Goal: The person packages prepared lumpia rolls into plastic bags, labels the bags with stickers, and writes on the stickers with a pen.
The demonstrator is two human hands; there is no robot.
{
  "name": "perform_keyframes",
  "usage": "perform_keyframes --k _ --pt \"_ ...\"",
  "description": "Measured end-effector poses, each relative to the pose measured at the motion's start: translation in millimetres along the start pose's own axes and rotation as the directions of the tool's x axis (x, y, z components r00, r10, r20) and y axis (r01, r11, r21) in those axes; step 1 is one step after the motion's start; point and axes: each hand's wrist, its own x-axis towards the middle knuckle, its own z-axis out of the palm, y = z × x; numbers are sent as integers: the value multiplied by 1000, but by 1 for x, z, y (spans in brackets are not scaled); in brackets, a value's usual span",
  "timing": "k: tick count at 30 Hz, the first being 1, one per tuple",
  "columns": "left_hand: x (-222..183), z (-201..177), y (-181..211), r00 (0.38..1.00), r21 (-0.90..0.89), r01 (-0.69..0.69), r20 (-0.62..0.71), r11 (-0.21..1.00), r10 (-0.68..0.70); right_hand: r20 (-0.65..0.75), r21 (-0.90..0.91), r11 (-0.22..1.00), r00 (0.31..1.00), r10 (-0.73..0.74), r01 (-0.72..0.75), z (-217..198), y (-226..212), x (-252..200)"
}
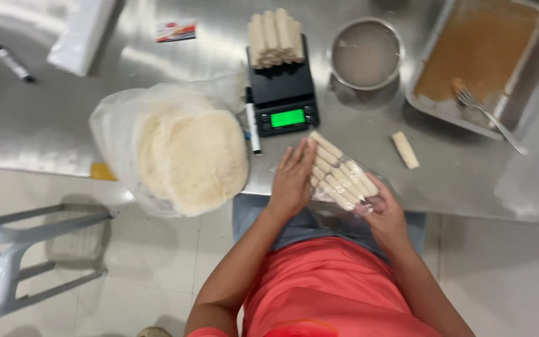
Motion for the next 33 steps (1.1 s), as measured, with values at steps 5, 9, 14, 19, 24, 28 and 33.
perform_keyframes --k 5,9,14,19,24,28,33 --pt "2 0 5 998 -60 55 6 997 -55 -2 50 999 1000 16 -16 9 -10 -2" --pt "3 -3 9 993 -58 114 -14 992 -115 29 115 993 1000 12 -15 18 -16 1" --pt "6 -6 20 995 -17 99 -24 995 -100 94 99 994 995 27 -37 21 -27 5" --pt "-5 -1 47 994 75 -65 94 995 58 94 15 1000 996 9 -10 18 -17 4" --pt "-5 -4 55 987 117 -119 120 986 105 -198 -53 997 978 -65 55 26 6 -7" --pt "1 -7 55 976 167 -192 135 967 170 -40 -145 989 999 -29 23 11 -12 -5" --pt "1 -5 57 969 193 -182 201 964 143 -24 -74 993 996 88 -90 -8 -1 -7"
